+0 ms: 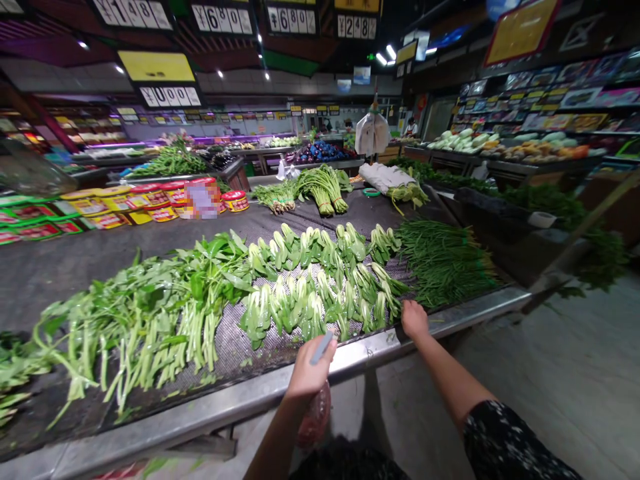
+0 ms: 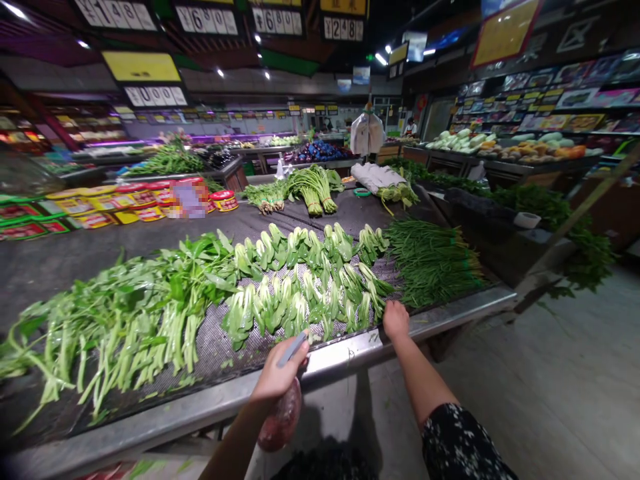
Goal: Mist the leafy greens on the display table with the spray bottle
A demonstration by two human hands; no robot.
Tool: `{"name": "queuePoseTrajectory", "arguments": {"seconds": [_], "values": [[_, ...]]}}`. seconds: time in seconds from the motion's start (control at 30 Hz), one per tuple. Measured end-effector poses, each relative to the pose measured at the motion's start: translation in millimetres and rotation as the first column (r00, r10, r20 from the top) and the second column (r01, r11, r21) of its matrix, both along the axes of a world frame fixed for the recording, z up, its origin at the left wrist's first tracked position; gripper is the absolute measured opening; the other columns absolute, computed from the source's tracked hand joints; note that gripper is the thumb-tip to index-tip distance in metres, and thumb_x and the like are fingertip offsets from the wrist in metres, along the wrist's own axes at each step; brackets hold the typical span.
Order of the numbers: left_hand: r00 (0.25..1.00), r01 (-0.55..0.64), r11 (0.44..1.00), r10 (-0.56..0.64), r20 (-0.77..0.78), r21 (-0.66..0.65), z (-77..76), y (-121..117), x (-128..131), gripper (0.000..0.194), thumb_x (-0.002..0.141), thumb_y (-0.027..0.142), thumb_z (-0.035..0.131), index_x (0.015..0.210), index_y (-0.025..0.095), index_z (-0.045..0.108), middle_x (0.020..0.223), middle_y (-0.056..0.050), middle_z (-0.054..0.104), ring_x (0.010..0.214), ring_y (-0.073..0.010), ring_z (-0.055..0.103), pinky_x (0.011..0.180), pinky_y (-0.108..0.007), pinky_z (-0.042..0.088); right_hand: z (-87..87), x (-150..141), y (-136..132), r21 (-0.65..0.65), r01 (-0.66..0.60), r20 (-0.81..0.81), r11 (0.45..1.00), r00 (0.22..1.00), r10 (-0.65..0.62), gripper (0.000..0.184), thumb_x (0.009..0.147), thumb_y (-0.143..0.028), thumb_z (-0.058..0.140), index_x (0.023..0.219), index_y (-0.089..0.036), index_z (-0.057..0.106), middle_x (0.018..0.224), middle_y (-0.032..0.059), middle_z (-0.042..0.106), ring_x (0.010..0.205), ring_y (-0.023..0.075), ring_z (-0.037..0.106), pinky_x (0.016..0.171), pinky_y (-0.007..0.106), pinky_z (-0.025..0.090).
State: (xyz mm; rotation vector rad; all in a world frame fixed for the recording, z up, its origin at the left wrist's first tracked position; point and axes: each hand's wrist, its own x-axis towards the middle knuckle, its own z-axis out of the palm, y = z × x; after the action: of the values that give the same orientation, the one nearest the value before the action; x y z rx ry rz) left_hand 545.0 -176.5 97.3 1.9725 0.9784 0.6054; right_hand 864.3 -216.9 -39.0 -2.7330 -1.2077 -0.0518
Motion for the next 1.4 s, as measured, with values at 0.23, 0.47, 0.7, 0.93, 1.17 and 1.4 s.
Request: {"name": "queuePoseTrajectory", "arguments": {"seconds": [0.23,0.47,0.7,0.93,1.17,1.4], "values": [[0.973,-0.132,0.991,0.125,0.194,0.021,21.5,-2,-15,0.035,0.086,0.045,0.047,0.096,0.016,0.064,0.084,-0.005,0.066,0.082,-0.0202,0.060,0.079,-0.028,0.045,0.3,-1,-2,-0.016,-0.027,0.026,1.000,0.999,0.028,0.033,0.089,-0.012,0.031,0.110,-0.014,0.056,0.101,0.0135,0.058,0.097,0.0224,0.054,0.081,0.030,0.034],[0.975,-0.150,0.984,0.132,0.178,0.092,34.2,-2,-19,0.034,0.087,0.045,0.045,0.092,0.018,0.066,0.076,-0.002,0.065,0.072,-0.0188,0.059,0.069,-0.026,0.046,-1.4,-3,-3,-0.031,-0.036,0.039,0.999,0.999,0.037,0.034,0.088,-0.011,0.032,0.111,-0.014,0.057,0.102,0.0138,0.058,0.097,0.0226,0.054,0.081,0.030,0.035],[0.991,-0.131,0.987,0.127,0.050,0.093,14.6,0,-21,0.032,0.084,0.045,0.048,0.086,0.019,0.068,0.073,-0.003,0.066,0.071,-0.0192,0.059,0.067,-0.026,0.045,-3.7,-2,-4,-0.035,-0.042,0.048,0.999,0.998,0.043,0.033,0.089,-0.013,0.031,0.109,-0.014,0.058,0.101,0.0135,0.058,0.097,0.0237,0.054,0.080,0.030,0.035],[0.991,-0.128,0.990,0.126,0.037,0.059,12.9,4,-26,0.034,0.086,0.043,0.046,0.072,0.018,0.064,0.064,-0.001,0.061,0.066,-0.0176,0.057,0.064,-0.025,0.042,-4.3,1,-3,-0.043,-0.041,0.034,0.998,0.999,0.043,0.035,0.089,-0.012,0.032,0.112,-0.014,0.057,0.103,0.0140,0.059,0.097,0.0231,0.054,0.080,0.030,0.036],[0.977,-0.122,0.991,0.109,0.182,0.059,21.9,3,-28,0.030,0.087,0.041,0.047,0.091,0.017,0.065,0.077,-0.002,0.064,0.074,-0.0179,0.058,0.069,-0.025,0.043,-5.0,-1,-6,-0.017,-0.050,0.026,0.999,0.998,0.050,0.034,0.089,-0.012,0.032,0.112,-0.013,0.057,0.101,0.0142,0.059,0.098,0.0232,0.055,0.082,0.031,0.036],[0.980,-0.116,0.991,0.102,0.170,0.073,28.0,5,-29,0.033,0.088,0.041,0.046,0.074,0.016,0.062,0.067,-0.001,0.059,0.065,-0.0165,0.056,0.063,-0.025,0.041,1.5,2,2,0.058,-0.066,-0.007,0.996,0.998,0.067,0.029,0.087,-0.015,0.039,0.105,-0.015,0.061,0.100,0.0125,0.060,0.095,0.0215,0.056,0.079,0.029,0.037]]}}
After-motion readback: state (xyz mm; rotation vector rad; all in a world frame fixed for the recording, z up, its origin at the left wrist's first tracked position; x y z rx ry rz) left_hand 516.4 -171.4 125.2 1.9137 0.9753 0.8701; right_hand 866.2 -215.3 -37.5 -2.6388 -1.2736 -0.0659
